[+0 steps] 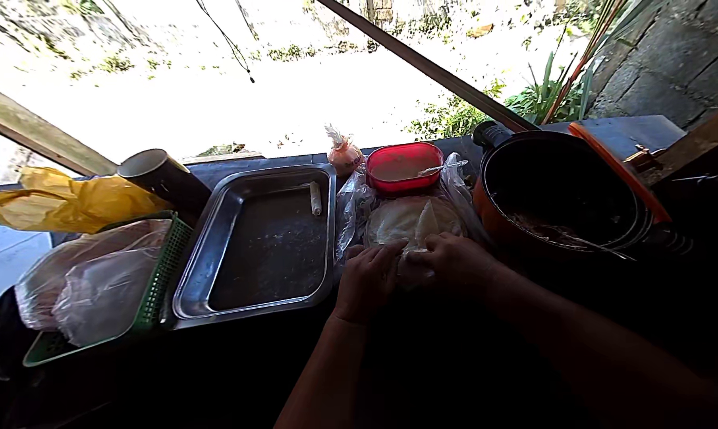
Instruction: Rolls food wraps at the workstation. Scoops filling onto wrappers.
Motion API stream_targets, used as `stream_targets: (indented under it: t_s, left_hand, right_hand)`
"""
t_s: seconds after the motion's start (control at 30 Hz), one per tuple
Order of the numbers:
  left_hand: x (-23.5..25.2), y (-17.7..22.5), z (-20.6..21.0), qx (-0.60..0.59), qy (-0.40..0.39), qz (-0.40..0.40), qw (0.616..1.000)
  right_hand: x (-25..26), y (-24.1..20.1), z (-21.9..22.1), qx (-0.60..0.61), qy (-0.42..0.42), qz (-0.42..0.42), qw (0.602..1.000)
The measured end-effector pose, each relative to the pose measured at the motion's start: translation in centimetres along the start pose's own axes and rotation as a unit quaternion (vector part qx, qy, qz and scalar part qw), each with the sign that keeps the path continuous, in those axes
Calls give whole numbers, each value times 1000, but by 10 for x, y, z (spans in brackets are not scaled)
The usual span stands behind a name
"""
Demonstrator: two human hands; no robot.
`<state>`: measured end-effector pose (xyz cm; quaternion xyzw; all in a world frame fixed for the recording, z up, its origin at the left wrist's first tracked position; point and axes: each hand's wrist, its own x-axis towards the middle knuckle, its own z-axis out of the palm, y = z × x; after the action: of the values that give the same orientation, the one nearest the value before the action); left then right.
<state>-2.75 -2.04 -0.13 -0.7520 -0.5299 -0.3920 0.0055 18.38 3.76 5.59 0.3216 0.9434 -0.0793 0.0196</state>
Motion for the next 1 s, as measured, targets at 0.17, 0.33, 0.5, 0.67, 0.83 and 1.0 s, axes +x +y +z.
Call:
stream_targets:
  t_s: [0.17,0.33,0.5,0.67,0.83,1.0]
  left_hand:
    - [0,11,21,-50,12,-21,998]
    - [-2,13,31,-103,18,-51,993]
    - [-1,10,29,-110,-26,-36,993]
    - [4,6,25,-136,-53,-26,989]
    - [9,4,23,-160,-64,-40,984]
    - [13,5,21,-151,-77,-23,985]
  right_hand:
    - [-2,5,6,2,26,-5,1000]
    - [-7,20,17,60,85,-13,995]
    - [-11,31,17,150,104,24,983]
    - [-10,41,15,206,102,27,973]
    - [-7,44,15,219,95,30,971]
    - [-6,45,13,243,87,28,966]
